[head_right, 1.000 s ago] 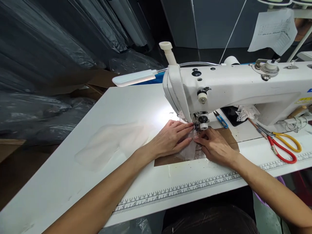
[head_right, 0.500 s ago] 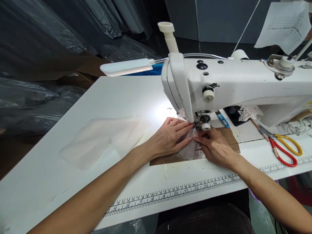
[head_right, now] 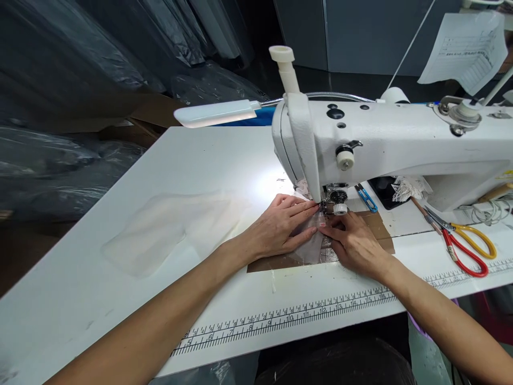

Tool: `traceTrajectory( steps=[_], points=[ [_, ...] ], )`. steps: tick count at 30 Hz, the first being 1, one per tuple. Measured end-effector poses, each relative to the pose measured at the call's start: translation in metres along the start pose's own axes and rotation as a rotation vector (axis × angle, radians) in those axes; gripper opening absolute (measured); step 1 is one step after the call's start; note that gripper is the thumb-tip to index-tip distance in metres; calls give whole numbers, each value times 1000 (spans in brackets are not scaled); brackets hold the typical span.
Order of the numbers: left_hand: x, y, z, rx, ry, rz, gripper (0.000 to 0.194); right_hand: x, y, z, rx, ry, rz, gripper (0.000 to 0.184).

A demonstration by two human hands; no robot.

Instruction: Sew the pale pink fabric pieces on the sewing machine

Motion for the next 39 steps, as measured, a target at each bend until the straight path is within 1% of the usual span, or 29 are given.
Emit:
traceTrajectory(
  steps=[4, 9, 20, 26, 30, 35, 39],
  points=[
    [0, 0, 0, 1, 14, 23, 41, 0, 0, 0, -29, -6, 26, 42],
    [0, 1, 1, -19, 34, 55, 40, 0, 0, -1, -34, -30, 59, 38],
    [0, 0, 2, -55, 58, 80, 42, 0, 2, 0, -3, -44, 93, 36],
    [-1, -1, 4, -100, 67, 81, 42, 0, 1, -1, -28, -62, 96, 36],
    [-1, -2, 5, -116, 55, 152, 38, 1, 1, 1, -37, -64, 105, 36],
    [0, 2, 8, -29, 137, 277, 23, 2, 2, 2, -48, -58, 112, 37],
    [0, -1, 8, 61, 133, 293, 21, 2, 2, 2, -64, -48, 107, 36]
  ],
)
Point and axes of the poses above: each hand's wrist, its own x-axis away from the middle knuckle, its own y-axis out of the palm, z = x × y, the point moved 2 cm from there along -x, towards the middle knuckle, and after that the axes turned 10 degrees about -x, right-handed, at the moved point
